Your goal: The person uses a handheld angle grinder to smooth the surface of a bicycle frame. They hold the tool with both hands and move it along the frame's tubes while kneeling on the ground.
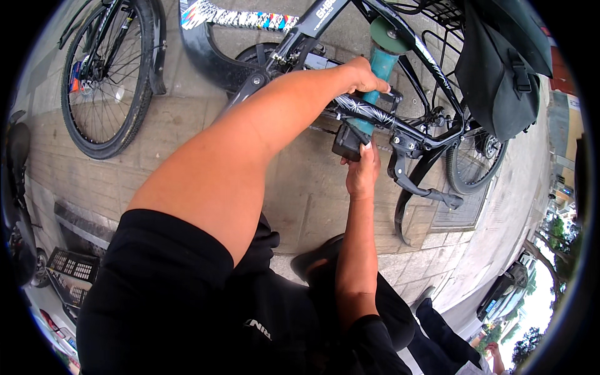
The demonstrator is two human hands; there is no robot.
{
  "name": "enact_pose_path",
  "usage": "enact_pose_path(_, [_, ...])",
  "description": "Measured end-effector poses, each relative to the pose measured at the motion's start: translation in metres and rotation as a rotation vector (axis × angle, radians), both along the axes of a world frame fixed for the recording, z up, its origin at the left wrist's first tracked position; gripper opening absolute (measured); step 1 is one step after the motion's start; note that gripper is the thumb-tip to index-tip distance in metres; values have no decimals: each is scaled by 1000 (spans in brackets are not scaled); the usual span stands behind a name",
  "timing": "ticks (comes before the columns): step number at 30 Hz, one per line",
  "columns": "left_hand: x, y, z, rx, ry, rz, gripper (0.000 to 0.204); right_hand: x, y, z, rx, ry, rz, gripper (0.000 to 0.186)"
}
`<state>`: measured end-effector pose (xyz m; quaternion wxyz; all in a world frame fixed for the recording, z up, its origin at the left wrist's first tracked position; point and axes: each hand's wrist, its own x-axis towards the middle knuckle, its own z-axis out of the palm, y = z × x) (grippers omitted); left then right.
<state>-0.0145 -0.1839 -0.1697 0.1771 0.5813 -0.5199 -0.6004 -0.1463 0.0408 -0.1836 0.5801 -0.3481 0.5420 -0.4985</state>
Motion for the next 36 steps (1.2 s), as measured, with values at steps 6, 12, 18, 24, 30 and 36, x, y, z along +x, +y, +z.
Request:
enact_pose_path(6, [2, 2, 4, -14, -23, 4, 59, -1, -2, 3, -9, -12, 20, 64])
enact_pose_path(12, [4, 1, -7, -19, 32, 28, 56, -3, -4, 0, 13, -86, 32, 80])
enact_pose_path(18, [2, 5, 8, 7, -3, -33, 53, -11, 0, -4, 6, -78, 23, 72])
enact_pose_path(24, [5, 3, 9, -2, -3, -11, 57, -8, -4, -6, -7, -50, 29, 61])
enact_pose_path(30, [3, 2, 7, -32, -51, -32, 63, -7, -2, 1, 0, -52, 33, 67])
enact_pose_path(36, [3, 3, 6, -11, -17, -29, 62, -10, -2, -2, 23, -85, 21, 80])
